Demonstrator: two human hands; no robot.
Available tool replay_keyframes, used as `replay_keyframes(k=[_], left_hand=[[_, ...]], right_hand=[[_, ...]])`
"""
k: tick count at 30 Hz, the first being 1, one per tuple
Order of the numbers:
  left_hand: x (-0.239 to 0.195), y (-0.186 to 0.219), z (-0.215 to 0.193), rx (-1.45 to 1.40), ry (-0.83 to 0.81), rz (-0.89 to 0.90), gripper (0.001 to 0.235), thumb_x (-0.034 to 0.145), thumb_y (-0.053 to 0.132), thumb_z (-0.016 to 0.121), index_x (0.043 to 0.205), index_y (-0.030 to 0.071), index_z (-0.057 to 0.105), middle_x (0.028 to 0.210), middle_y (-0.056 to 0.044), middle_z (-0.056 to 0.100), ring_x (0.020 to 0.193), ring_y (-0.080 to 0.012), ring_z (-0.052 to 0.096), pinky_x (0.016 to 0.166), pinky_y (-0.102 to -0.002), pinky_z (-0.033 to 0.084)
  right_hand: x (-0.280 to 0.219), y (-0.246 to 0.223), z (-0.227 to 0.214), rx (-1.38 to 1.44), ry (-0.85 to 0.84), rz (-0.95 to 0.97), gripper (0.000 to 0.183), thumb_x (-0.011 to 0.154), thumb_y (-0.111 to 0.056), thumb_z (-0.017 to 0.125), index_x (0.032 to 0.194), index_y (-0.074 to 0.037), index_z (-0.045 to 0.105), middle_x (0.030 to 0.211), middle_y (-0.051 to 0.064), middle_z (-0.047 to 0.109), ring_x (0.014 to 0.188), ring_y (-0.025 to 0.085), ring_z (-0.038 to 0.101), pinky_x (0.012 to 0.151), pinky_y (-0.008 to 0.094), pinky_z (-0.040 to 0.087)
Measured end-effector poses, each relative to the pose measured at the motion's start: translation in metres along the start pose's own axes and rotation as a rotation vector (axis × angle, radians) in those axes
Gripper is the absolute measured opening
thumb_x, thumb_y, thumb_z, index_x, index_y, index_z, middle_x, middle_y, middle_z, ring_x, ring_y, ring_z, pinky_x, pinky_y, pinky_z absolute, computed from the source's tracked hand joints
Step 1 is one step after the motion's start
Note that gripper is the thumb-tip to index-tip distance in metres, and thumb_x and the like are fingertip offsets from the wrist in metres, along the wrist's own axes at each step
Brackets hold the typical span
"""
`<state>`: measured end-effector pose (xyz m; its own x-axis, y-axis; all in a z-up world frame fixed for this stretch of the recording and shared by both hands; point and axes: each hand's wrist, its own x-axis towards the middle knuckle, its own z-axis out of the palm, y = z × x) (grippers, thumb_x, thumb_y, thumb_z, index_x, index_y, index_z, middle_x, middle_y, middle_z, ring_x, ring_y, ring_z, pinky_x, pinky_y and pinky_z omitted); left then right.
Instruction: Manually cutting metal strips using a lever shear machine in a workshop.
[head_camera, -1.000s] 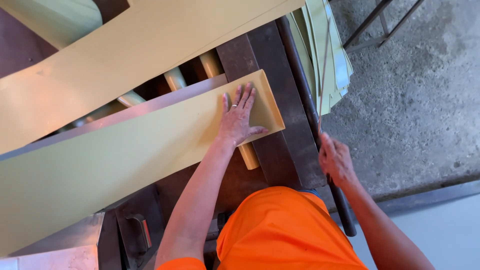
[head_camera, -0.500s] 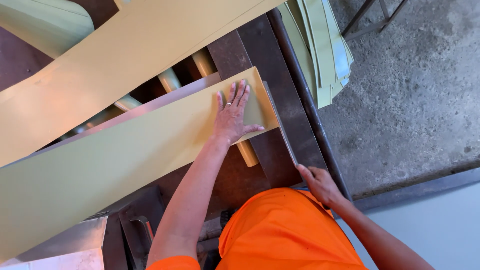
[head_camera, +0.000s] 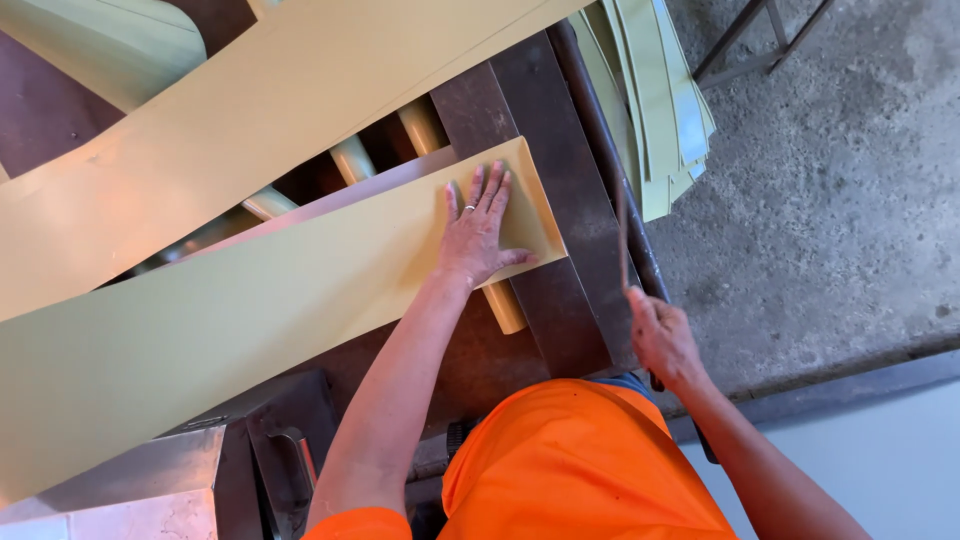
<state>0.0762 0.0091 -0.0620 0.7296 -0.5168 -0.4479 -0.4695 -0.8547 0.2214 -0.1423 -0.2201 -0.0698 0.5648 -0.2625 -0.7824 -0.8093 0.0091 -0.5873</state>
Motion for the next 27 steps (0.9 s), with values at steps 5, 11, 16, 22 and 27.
replay_keyframes(k=[5,11,16,22,27], left_hand=[[0.002,-0.001,0.004,-0.02,0.041,-0.005,0.143,0.057,0.083,0.074,0.164,0.016,0.006,0.173,-0.001,0.0,0.159,-0.0217,-0.001,0.127,-0.058,-0.002],[0.004,0.003,-0.005,-0.045,0.022,-0.036,0.146,0.052,0.083,0.074,0.164,0.02,0.006,0.172,0.004,0.002,0.158,-0.0181,0.0,0.128,-0.055,-0.001],[0.019,-0.001,-0.002,-0.045,0.063,-0.026,0.144,0.054,0.083,0.074,0.164,0.018,0.007,0.173,0.003,0.002,0.159,-0.0195,-0.001,0.128,-0.055,-0.002],[0.017,0.003,-0.01,-0.041,0.037,-0.047,0.145,0.053,0.082,0.074,0.164,0.017,0.006,0.173,0.002,0.001,0.159,-0.0196,-0.002,0.128,-0.056,-0.003],[0.015,0.0,-0.006,-0.077,0.092,-0.029,0.145,0.053,0.082,0.074,0.164,0.017,0.008,0.173,0.001,0.003,0.158,-0.0203,-0.001,0.127,-0.057,-0.003]], right_hand=[[0.017,0.03,0.016,-0.25,-0.075,-0.321,0.049,0.101,-0.057,0.054,0.077,-0.015,0.064,0.054,-0.004,0.055,0.049,0.003,0.049,0.043,0.023,0.043],[0.002,-0.019,-0.021,0.127,0.041,-0.04,0.056,0.1,-0.054,0.053,0.068,-0.009,0.048,0.051,-0.001,0.042,0.04,0.013,0.04,0.038,0.033,0.031],[0.009,0.001,-0.017,0.108,0.039,-0.071,0.059,0.101,-0.056,0.053,0.067,-0.007,0.049,0.052,-0.001,0.041,0.043,0.011,0.037,0.04,0.033,0.029],[0.001,0.004,0.0,-0.173,-0.07,-0.033,0.05,0.095,-0.057,0.055,0.078,-0.011,0.066,0.054,-0.003,0.046,0.049,0.007,0.042,0.043,0.031,0.036],[0.031,-0.05,-0.004,-0.162,0.043,-0.065,0.063,0.095,-0.06,0.062,0.083,0.002,0.058,0.057,0.003,0.05,0.048,0.015,0.048,0.044,0.035,0.039]])
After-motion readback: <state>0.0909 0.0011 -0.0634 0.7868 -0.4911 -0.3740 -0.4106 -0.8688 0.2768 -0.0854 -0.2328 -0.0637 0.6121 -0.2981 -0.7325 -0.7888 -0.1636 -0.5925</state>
